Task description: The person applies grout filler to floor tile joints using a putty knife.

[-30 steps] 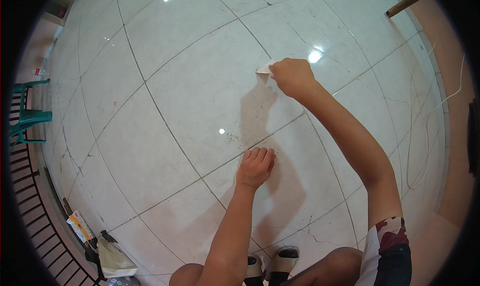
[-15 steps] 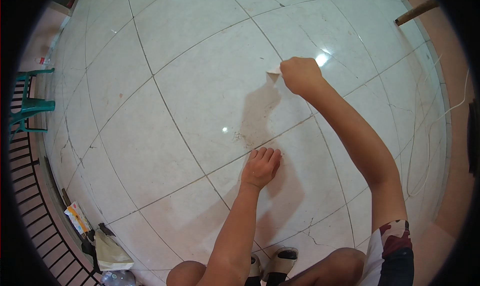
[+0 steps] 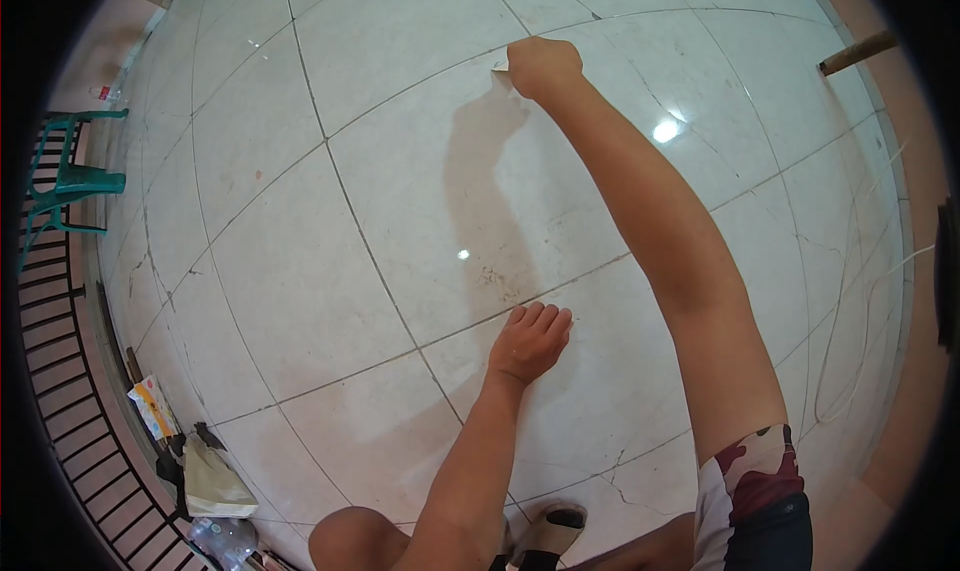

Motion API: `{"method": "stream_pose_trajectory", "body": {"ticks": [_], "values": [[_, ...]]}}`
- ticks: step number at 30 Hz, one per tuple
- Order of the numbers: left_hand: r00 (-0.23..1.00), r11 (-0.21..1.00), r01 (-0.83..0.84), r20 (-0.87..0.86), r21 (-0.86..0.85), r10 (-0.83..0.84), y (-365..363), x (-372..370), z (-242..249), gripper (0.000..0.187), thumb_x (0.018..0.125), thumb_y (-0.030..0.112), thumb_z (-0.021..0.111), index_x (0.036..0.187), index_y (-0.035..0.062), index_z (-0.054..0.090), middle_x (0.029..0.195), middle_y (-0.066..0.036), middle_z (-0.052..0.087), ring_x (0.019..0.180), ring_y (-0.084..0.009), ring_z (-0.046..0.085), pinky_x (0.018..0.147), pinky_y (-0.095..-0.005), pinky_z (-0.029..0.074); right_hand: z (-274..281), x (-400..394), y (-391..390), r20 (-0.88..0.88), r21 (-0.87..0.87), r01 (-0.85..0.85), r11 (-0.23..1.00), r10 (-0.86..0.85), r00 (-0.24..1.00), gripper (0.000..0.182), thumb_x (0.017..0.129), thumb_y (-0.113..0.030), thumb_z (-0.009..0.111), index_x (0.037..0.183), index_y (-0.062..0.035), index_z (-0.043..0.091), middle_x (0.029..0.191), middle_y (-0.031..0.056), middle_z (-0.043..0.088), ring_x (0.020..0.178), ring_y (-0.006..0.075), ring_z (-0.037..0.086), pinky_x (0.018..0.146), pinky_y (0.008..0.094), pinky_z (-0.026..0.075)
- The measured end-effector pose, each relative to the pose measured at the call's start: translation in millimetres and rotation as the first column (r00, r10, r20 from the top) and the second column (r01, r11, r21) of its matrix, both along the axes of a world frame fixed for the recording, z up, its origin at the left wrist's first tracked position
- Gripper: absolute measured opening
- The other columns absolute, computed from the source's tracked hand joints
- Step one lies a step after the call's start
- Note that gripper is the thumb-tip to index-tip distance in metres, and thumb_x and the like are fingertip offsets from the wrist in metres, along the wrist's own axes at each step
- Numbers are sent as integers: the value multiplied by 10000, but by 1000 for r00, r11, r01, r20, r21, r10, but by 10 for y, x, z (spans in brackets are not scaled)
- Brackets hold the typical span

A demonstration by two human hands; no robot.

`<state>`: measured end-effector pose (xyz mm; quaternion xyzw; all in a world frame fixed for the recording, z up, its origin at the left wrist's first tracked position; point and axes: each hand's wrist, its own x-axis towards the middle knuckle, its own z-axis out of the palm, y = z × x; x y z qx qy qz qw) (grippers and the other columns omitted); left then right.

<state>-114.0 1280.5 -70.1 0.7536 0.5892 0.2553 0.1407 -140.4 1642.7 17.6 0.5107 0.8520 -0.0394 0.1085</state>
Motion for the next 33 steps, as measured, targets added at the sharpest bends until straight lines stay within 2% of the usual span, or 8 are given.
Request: {"method": "stream_pose_trajectory", "body": {"ticks": [4, 10, 12, 22, 24, 25, 27, 33], "values": [[1000, 1000, -4, 10, 16, 3, 3, -1, -18, 170, 876, 147, 706, 998, 107, 595, 865, -30, 556, 851, -210, 573, 748, -369, 448, -222, 225, 20, -82, 95, -131, 987, 139, 987, 222, 912, -191, 613, 1051, -120, 770, 1028, 62, 767, 895, 274, 751, 595, 429, 577], [1000, 1000, 5, -20, 5, -5, -5, -2, -34, 187, 863, 159, 714, 1002, 112, 598, 868, -25, 556, 850, -208, 572, 754, -362, 451, -56, -145, -35, -58, 14, -65, 998, 66, 996, 230, 928, -214, 605, 1064, -123, 767, 1024, 60, 770, 905, 295, 755, 606, 457, 585], [999, 1000, -2, -37, 24, 3, -4, -7, -25, 188, 862, 161, 715, 1001, 112, 598, 867, -24, 553, 848, -207, 570, 753, -360, 451, -14, -275, -18, -82, -76, 28, 997, -34, 996, 232, 903, -115, 581, 1064, -87, 745, 1105, 125, 745, 986, 299, 735, 780, 439, 589], [1000, 1000, -3, -10, 27, 3, 3, -4, -22, 164, 868, 163, 710, 978, 108, 602, 862, -12, 546, 839, -196, 560, 755, -351, 451, 32, -455, 63, 54, -115, 29, 993, -23, 998, 270, 919, -135, 567, 1129, -110, 736, 1103, 106, 752, 1021, 282, 732, 778, 436, 595], [1000, 999, -13, -8, 37, 14, 4, -15, -36, 158, 866, 163, 711, 969, 110, 603, 859, -11, 545, 838, -195, 560, 754, -352, 451, -63, -558, 167, 52, -16, 7, 1000, -6, 999, 219, 827, -151, 660, 1015, -107, 765, 961, 49, 765, 780, 260, 733, 479, 440, 503], [1000, 999, -12, -3, 40, 12, 8, -13, -33, 156, 863, 163, 712, 962, 110, 605, 856, -11, 544, 840, -195, 559, 754, -351, 451, -148, -530, 155, 51, -24, 5, 1000, -4, 999, 219, 827, -151, 660, 1015, -107, 765, 961, 49, 765, 780, 260, 733, 479, 440, 503], [1000, 999, -17, 8, 36, 17, -13, -19, -30, 153, 860, 163, 714, 956, 110, 607, 854, -10, 543, 842, -194, 558, 754, -351, 452, -286, -384, 115, -91, 105, -28, 994, 38, 995, 216, 832, -116, 654, 1015, -109, 769, 1006, 80, 770, 859, 297, 750, 567, 487, 556], [1000, 999, 2, 14, 44, -3, -12, -13, -74, 142, 863, 142, 701, 964, 107, 608, 860, -26, 565, 876, -208, 579, 776, -359, 453, -94, 218, -654, -11, 60, -143, 988, 144, 990, 203, 867, -101, 612, 996, -110, 768, 1050, 129, 759, 947, 292, 748, 753, 434, 591]]}}
